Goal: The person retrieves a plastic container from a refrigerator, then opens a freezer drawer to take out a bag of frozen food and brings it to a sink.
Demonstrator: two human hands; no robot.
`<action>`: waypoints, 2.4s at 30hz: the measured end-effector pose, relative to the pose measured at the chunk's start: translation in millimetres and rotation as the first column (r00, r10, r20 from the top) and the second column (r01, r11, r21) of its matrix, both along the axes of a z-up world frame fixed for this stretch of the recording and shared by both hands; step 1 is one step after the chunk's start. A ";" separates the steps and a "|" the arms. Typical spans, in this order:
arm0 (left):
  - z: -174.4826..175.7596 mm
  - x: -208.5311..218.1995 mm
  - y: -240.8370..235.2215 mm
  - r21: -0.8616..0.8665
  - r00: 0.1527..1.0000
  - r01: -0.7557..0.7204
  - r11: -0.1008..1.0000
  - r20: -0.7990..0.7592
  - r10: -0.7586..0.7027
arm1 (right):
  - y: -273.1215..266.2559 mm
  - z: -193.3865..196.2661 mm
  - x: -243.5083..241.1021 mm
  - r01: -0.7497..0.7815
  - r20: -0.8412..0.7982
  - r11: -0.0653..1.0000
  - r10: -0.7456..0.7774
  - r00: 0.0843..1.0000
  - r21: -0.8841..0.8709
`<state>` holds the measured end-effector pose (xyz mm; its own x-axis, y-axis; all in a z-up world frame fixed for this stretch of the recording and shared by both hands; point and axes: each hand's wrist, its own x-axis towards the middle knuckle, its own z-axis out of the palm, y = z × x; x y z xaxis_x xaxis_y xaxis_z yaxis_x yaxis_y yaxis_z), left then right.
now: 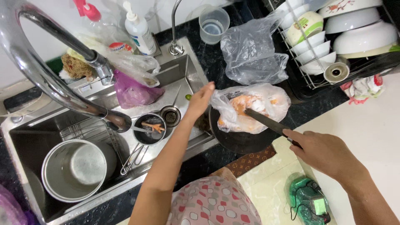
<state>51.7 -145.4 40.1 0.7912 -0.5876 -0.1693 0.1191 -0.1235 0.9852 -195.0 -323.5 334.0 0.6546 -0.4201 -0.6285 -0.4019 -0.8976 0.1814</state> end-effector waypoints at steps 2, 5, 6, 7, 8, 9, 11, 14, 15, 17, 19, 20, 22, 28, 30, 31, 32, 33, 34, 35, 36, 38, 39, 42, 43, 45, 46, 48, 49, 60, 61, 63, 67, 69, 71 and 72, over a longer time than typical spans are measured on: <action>-4.0 -6.4 -19.6 0.077 0.992 0.117 0.990 0.030 -0.120 | -7.0 6.6 -11.1 0.091 0.037 0.994 -0.093 0.995 0.058; -8.5 -24.0 -24.1 0.250 0.964 0.251 0.935 0.028 -0.266 | -17.3 16.0 -31.3 0.250 0.028 0.967 -0.252 0.967 0.051; -9.9 -33.7 -20.5 0.339 0.958 0.269 0.902 0.003 -0.287 | -21.2 15.9 -35.7 0.258 0.027 0.965 -0.260 0.965 0.052; -11.6 -38.2 -16.3 0.340 0.955 0.277 0.899 0.001 -0.295 | -25.4 14.4 -39.4 0.270 0.010 0.963 -0.270 0.963 -0.014; -13.4 -44.3 -8.4 0.298 0.960 0.264 0.918 0.016 -0.281 | -27.6 11.2 -44.4 0.279 -0.016 0.957 -0.281 0.960 -0.079; -14.1 -54.0 -1.4 0.255 0.964 0.249 0.934 0.030 -0.265 | -29.3 5.6 -47.2 0.286 -0.025 0.955 -0.288 0.957 -0.077; -7.1 -84.2 14.2 0.332 0.947 0.321 0.887 -0.112 -0.300 | -34.8 -8.7 -45.4 0.302 0.016 0.953 -0.302 0.953 -0.002; 28.4 -123.0 41.1 0.168 0.858 0.509 0.844 -0.183 -0.481 | -34.9 -29.3 -34.7 0.252 0.179 0.953 -0.281 0.943 0.169; 43.1 -130.2 45.7 0.251 0.819 0.573 0.780 -0.146 -0.555 | -33.4 -31.5 -34.3 0.254 0.177 0.952 -0.284 0.942 0.171; 74.1 -133.1 50.2 0.337 0.770 0.625 0.705 -0.119 -0.626 | -25.0 -36.7 -29.3 0.150 0.266 0.964 -0.207 0.941 0.220; 100.1 -126.8 47.6 0.600 0.874 0.377 0.706 0.022 -0.486 | -17.9 -35.9 -26.2 0.154 0.245 0.963 -0.208 0.947 0.219; 110.0 -121.8 42.0 0.600 0.876 0.373 0.708 0.023 -0.481 | -16.1 -34.4 -24.1 0.155 0.232 0.965 -0.203 0.951 0.211; 124.2 -114.7 32.0 0.077 0.699 0.321 0.944 0.653 -0.291 | -12.6 -32.4 -23.2 0.168 0.213 0.965 -0.211 0.954 0.202; 78.7 -97.1 54.4 0.081 0.664 0.044 0.996 0.742 -0.090 | -6.8 -40.0 -62.0 0.257 0.332 0.926 -0.343 0.879 0.276; 18.5 -87.1 100.5 -0.160 0.963 0.077 0.984 0.266 -0.032 | -5.0 -51.4 -85.2 0.367 0.294 0.866 -0.468 0.833 0.339; -14.2 -87.0 128.4 -0.141 0.998 -0.043 0.989 -0.055 0.035 | -7.1 -59.2 -96.7 0.482 0.229 0.805 -0.571 0.789 0.346; -44.2 -84.3 154.2 -0.102 0.927 -0.149 0.984 -0.361 0.103 | -10.3 -66.6 -108.2 0.594 0.175 0.730 -0.669 0.722 0.338; -66.9 -91.1 191.0 -0.033 0.902 -0.187 0.982 -0.401 0.159 | -11.5 -73.7 -120.7 0.582 0.164 0.739 -0.656 0.737 0.340; -83.2 -99.6 227.7 0.030 0.877 -0.213 0.977 -0.434 0.204 | -10.9 -80.8 -132.5 0.629 0.157 0.663 -0.729 0.667 0.405; -95.1 -108.4 257.2 0.169 0.835 -0.285 0.944 -0.441 0.331 | -11.7 -88.2 -140.7 0.667 0.143 0.579 -0.795 0.590 0.468; -101.7 -114.1 285.1 0.306 0.786 -0.338 0.890 -0.429 0.446 | -10.6 -95.7 -148.1 0.666 0.139 0.579 -0.793 0.593 0.470; -102.1 -111.4 327.2 0.322 0.789 -0.480 0.816 -0.249 0.562 | -7.1 -106.2 -160.2 0.640 0.167 0.538 -0.820 0.547 0.548; -97.3 -107.7 334.8 0.409 0.779 -0.530 0.743 -0.113 0.617 | -6.1 -109.3 -163.9 0.644 0.161 0.534 -0.823 0.545 0.548; -54.5 -66.8 340.4 0.325 0.705 -0.699 0.637 0.164 0.690 | -3.8 -118.2 -159.5 0.642 0.201 0.554 -0.817 0.540 0.530; -34.5 -46.1 336.5 0.252 0.689 -0.721 0.646 0.364 0.627 | -3.3 -118.2 -157.1 0.651 0.196 0.543 -0.826 0.529 0.530; 7.1 -6.9 327.2 0.148 0.605 -0.700 0.699 0.644 0.469 | 1.3 -117.3 -155.6 0.662 0.188 0.531 -0.834 0.519 0.529; 25.8 12.9 318.4 0.119 0.561 -0.667 0.736 0.731 0.390 | 4.5 -116.0 -155.7 0.643 0.216 0.547 -0.825 0.521 0.536; 59.6 53.6 300.2 0.255 0.545 -0.643 0.722 0.815 0.197 | 11.7 -111.8 -155.4 0.631 0.246 0.560 -0.819 0.518 0.537; 73.6 65.0 294.9 0.287 0.614 -0.604 0.743 0.763 0.205 | 15.6 -109.9 -154.1 0.633 0.254 0.564 -0.818 0.516 0.531; 74.8 191.1 299.2 0.560 0.405 -0.437 0.704 0.821 -0.402 | 60.4 -53.1 -143.0 0.701 0.249 0.630 -0.776 0.579 0.335; 72.8 193.4 301.4 0.565 0.371 -0.438 0.699 0.822 -0.432 | 63.0 -52.9 -143.2 0.680 0.267 0.657 -0.754 0.601 0.326; 77.4 197.2 303.8 0.615 0.383 -0.433 0.659 0.787 -0.484 | 67.3 -54.9 -143.6 0.663 0.285 0.678 -0.735 0.615 0.317; 97.9 197.2 294.1 0.625 0.358 -0.487 0.610 0.780 -0.513 | 73.0 -58.1 -137.1 0.470 0.089 0.843 -0.506 0.858 0.263; 104.0 198.3 286.4 0.603 0.470 -0.469 0.645 0.789 -0.396 | 72.3 -54.3 -135.3 0.468 -0.009 0.851 -0.480 0.877 0.240; 97.7 189.9 286.3 0.588 0.601 -0.441 0.678 0.754 -0.263 | 69.0 -46.4 -139.1 0.431 0.108 0.866 -0.468 0.877 0.252; 89.0 184.3 287.3 0.506 0.620 -0.465 0.727 0.772 -0.140 | 66.7 -42.9 -140.8 0.423 0.108 0.870 -0.460 0.881 0.253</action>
